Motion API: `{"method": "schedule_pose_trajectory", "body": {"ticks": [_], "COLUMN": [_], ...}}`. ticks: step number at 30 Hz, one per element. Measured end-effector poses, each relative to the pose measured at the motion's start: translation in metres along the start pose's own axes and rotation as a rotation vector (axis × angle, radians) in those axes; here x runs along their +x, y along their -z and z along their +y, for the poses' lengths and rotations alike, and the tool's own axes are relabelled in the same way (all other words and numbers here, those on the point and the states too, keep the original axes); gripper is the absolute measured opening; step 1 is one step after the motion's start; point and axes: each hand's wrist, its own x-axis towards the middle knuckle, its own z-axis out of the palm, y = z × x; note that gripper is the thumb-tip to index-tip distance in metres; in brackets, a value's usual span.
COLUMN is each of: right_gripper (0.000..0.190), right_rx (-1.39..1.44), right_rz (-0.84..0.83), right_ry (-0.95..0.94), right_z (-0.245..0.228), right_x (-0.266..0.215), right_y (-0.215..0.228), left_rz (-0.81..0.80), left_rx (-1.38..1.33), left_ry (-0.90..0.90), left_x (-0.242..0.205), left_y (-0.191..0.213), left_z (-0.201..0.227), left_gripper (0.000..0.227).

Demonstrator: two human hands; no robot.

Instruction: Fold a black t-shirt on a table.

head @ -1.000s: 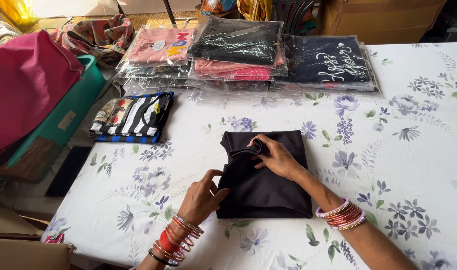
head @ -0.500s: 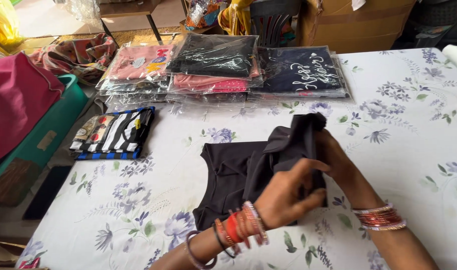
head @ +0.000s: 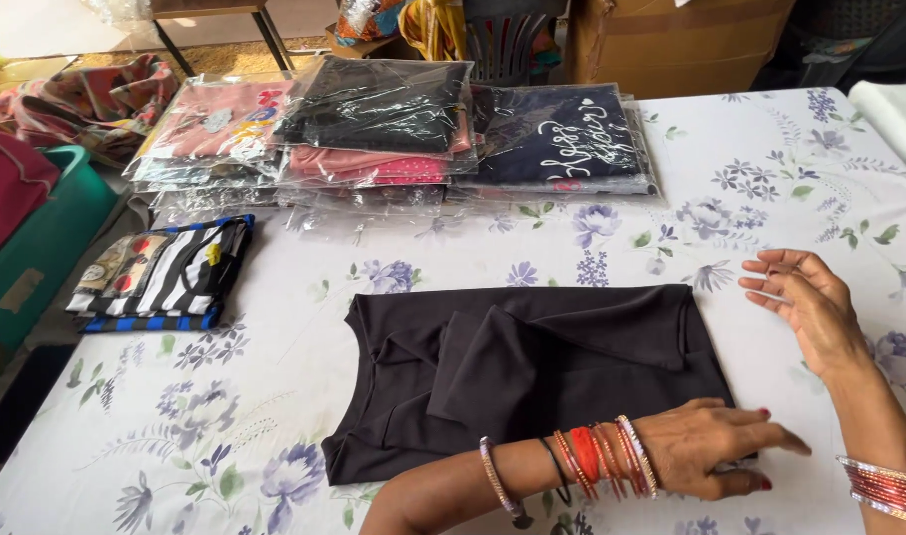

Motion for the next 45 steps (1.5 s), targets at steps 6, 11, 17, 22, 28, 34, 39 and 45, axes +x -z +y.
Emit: {"method": "schedule_pose_trajectory", "body": {"ticks": [6,11,17,22,28,34,39,45], "right_gripper": [0.029,0.034,0.02,0.022,0.022,0.038,0.071,0.071], "right_rx": [-0.511,-1.206,-1.27,-1.467,-1.491,-1.462,-1.216,-1.315], "right_rz": [-0.2,-0.343,-0.33,-0.042,-0.069,-0.138,-0.509,-0.837], "right_ry": [0.293,0.189,0.492,0.692,0.664,0.733,0.991,0.94], "right_z": [-0.023,-0.051,-0.031,-0.034,0.002,-0.03,-0.06,-0.06], "right_x": [-0.044,-0.075,-0.076,-0.097,-0.106,-0.117,-0.129,-0.125], "right_y": [-0.055,-0.113,-0.097,-0.093,-0.078,-0.142,-0.248,-0.256], "left_rz": [-0.252,-0.043,-0.017,-0.083,-0.137,-0.117,0.025,-0.024], "left_rx": [-0.012,0.279,0.486,0.521,0.541,0.468,0.415,0.286], "left_ry": [0.081,0.329,0.676,0.721,0.842,0.826,0.603,0.627], "left_x": [-0.036,-0.065,-0.171,-0.197,-0.181,-0.186,-0.185,-0.194], "left_y": [0.07,0.188,0.267,0.272,0.267,0.264,0.249,0.246], "left_z": [0.027,0.029,-0.041,-0.044,-0.043,-0.048,-0.044,-0.046], "left_gripper": [0.04,0.017,0.028,0.032,0.035,0.033,0.032,0.041]}}
